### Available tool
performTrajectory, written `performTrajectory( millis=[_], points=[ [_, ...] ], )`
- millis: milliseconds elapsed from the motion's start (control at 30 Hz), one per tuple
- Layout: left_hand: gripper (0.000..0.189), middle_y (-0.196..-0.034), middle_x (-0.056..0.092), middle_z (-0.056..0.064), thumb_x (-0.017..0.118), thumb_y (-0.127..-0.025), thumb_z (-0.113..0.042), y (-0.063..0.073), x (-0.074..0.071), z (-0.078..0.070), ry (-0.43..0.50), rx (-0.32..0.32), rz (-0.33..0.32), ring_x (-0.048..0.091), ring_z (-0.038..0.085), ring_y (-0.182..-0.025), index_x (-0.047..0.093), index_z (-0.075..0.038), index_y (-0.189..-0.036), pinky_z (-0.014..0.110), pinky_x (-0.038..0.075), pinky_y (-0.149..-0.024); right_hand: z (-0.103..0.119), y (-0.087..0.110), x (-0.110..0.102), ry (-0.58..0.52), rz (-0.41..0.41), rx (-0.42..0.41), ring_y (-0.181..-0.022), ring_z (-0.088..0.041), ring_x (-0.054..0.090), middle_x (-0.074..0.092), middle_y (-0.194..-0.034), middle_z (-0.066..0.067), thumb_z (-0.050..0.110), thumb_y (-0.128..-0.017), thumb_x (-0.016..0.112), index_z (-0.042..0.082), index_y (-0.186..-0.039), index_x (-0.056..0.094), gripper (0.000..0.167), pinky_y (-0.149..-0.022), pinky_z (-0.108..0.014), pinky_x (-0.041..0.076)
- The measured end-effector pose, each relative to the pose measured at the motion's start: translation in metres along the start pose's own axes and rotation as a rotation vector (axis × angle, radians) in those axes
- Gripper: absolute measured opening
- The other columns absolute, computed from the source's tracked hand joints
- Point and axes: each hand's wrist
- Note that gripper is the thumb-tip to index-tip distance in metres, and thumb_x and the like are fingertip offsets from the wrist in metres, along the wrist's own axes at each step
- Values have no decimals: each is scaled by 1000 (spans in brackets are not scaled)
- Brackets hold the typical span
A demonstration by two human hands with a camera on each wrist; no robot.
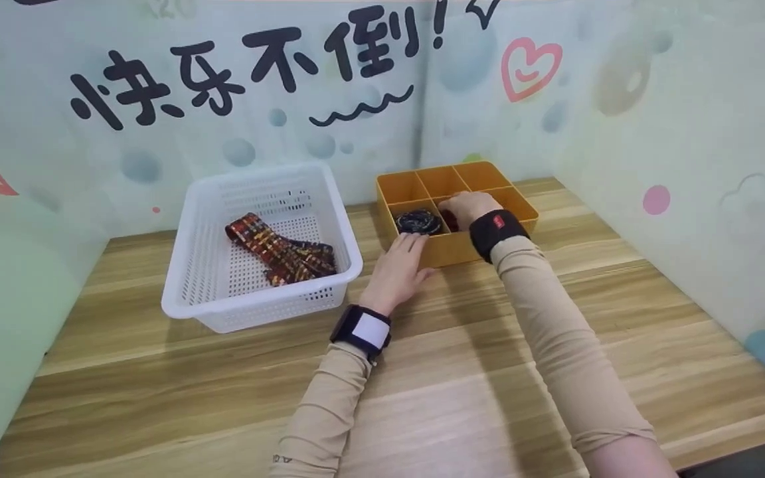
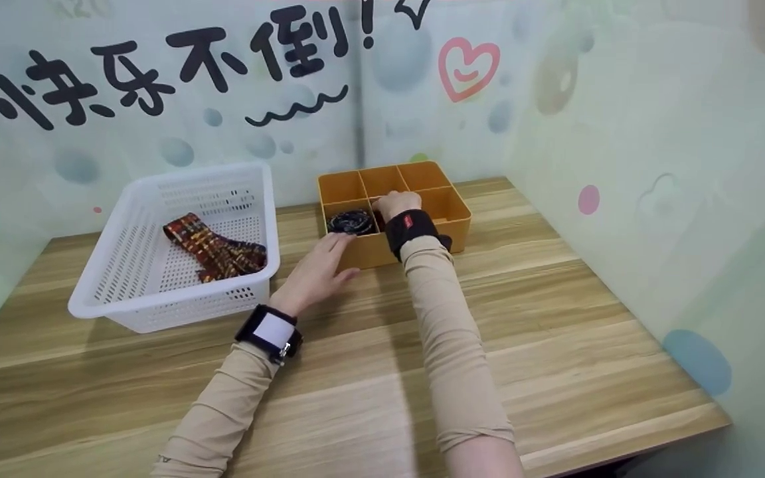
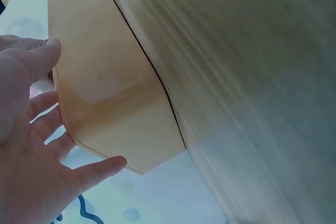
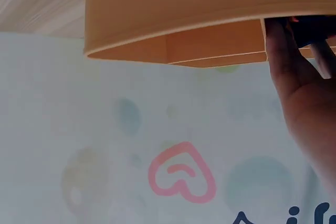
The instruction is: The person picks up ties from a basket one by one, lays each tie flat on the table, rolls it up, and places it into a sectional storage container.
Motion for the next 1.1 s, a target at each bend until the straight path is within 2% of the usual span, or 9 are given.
performTrajectory(
  millis=[133, 267, 367, 567, 700, 833, 900, 967, 1100],
  points=[
    [59, -144, 46, 13, 61, -91, -30, 0, 1, 0, -10, 0, 2, 37, 29, -137, 41, -6, -141, 48, 44, -104, -5, -2, 1, -62, 44, 25, -125, -37, 51, 52, -139, -15, 1, -87, 60, 21, -138, 49, 56, -101, -54, 44],
    [59, -144, 46, 13, 61, -92, -30, 0, 1, 0, -2, -1, 6, 37, 30, -138, 40, -5, -141, 48, 43, -104, -13, 5, -5, -186, 56, 1, -129, -39, 43, 42, -144, -19, 5, -83, 67, 18, -142, 43, 66, -101, -54, 43],
    [59, -144, 46, 14, 61, -92, -29, 0, 0, 1, 8, 2, 3, 37, 30, -138, 40, -5, -141, 48, 41, -106, -14, 17, -8, -205, -52, -19, -121, -39, 49, 46, -136, -21, 6, -82, 69, 13, -137, 49, 59, -95, -53, 47],
    [58, -144, 45, 13, 60, -92, -29, -1, -1, 2, 8, 0, 12, 36, 29, -139, 40, -5, -141, 51, 40, -106, -7, 40, 7, -206, -389, -52, -97, -39, 62, 63, -110, -18, 16, -87, 65, 6, -115, 61, 30, -77, -54, 53],
    [57, -144, 46, 13, 60, -92, -29, 0, -1, 2, -2, 3, 8, 37, 29, -138, 41, -6, -141, 51, 41, -106, -4, 50, 25, -258, -494, -91, -86, -35, 66, 70, -95, -13, 20, -86, 67, 8, -100, 67, 19, -70, -52, 53],
    [54, -143, 47, 12, 59, -93, -28, 1, -3, -3, -54, 0, -4, 39, 28, -137, 44, -6, -139, 52, 42, -104, -4, 54, 38, -266, -542, -118, -81, -34, 66, 70, -88, -13, 17, -85, 69, 6, -90, 70, 12, -69, -50, 54],
    [51, -145, 45, 13, 58, -93, -28, 3, -9, -10, -77, 14, 6, 38, 28, -138, 46, -6, -137, 52, 41, -105, -4, 55, 41, -268, -544, -123, -82, -34, 65, 70, -87, -13, 14, -85, 69, 6, -88, 70, 9, -70, -50, 54],
    [48, -146, 43, 15, 58, -94, -27, 6, -23, -20, -67, 49, 17, 39, 29, -138, 48, -5, -135, 50, 40, -107, -5, 56, 42, -267, -541, -128, -83, -34, 65, 69, -88, -13, 12, -85, 68, 6, -88, 71, 8, -71, -49, 54],
    [43, -140, 50, 15, 56, -95, -25, 10, -81, -42, 47, 129, 99, 48, 28, -130, 51, -5, -132, 41, 41, -108, -7, 57, 40, -267, -537, -133, -84, -34, 65, 70, -89, -13, 10, -86, 67, 6, -89, 72, 7, -72, -49, 54]
  ],
)
Point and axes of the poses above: each hand's wrist, its own y-axis away from the middle knuckle, its own x-axis out of the palm, z = x × y
